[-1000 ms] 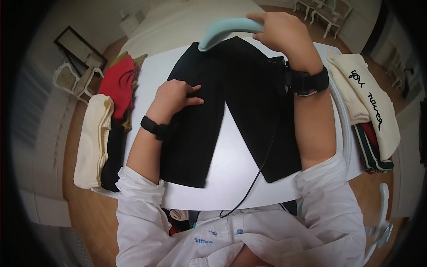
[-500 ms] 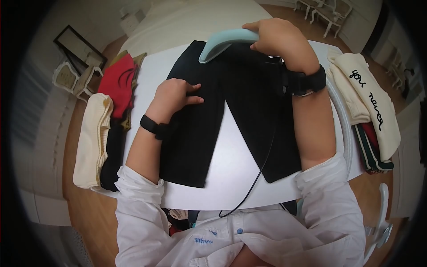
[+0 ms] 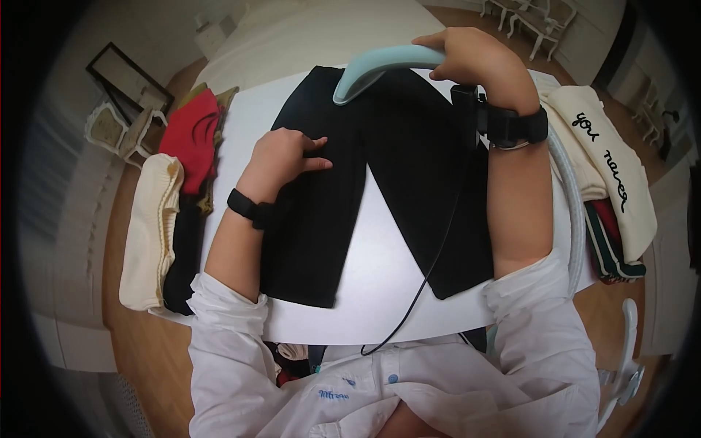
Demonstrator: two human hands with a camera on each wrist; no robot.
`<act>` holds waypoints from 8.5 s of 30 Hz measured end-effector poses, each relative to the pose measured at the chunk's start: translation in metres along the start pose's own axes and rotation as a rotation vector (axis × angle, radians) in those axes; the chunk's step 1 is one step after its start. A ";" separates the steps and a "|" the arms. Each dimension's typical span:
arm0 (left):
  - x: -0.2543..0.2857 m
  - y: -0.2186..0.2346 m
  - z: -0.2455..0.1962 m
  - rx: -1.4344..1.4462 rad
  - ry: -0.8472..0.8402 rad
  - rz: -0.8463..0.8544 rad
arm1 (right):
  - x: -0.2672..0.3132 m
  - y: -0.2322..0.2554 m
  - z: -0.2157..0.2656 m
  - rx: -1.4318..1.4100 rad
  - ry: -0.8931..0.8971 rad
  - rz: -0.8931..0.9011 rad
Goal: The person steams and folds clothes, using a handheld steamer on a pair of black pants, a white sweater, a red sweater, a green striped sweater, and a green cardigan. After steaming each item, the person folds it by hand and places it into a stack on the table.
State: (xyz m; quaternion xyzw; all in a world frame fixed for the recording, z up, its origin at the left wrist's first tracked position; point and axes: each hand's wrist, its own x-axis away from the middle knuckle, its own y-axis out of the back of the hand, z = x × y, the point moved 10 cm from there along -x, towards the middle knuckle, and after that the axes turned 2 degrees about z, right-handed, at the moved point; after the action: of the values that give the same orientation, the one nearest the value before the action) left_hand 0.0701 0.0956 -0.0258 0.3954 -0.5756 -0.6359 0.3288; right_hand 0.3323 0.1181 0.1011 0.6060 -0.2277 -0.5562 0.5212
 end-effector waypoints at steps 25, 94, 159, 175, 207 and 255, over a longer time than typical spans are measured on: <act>0.001 0.002 -0.002 0.022 0.016 0.011 | -0.013 -0.032 -0.007 -0.110 -0.113 0.260; -0.002 -0.004 0.003 -0.037 0.083 -0.004 | 0.011 -0.040 0.029 0.229 0.022 0.116; 0.001 -0.002 0.003 0.019 0.063 0.005 | 0.140 0.027 -0.019 0.309 0.012 0.267; 0.003 0.001 0.000 0.057 0.056 0.003 | 0.229 0.102 -0.032 0.343 -0.076 0.296; 0.002 -0.004 0.002 0.016 0.067 0.010 | 0.263 0.120 -0.024 0.184 0.038 0.352; 0.003 -0.001 -0.003 0.010 0.011 -0.029 | 0.276 0.103 -0.010 0.244 0.013 0.293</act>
State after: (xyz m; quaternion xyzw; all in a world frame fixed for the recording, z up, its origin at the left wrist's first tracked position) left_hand 0.0713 0.0922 -0.0268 0.4086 -0.5710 -0.6356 0.3209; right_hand 0.4493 -0.1502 0.0703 0.6284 -0.3760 -0.4387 0.5209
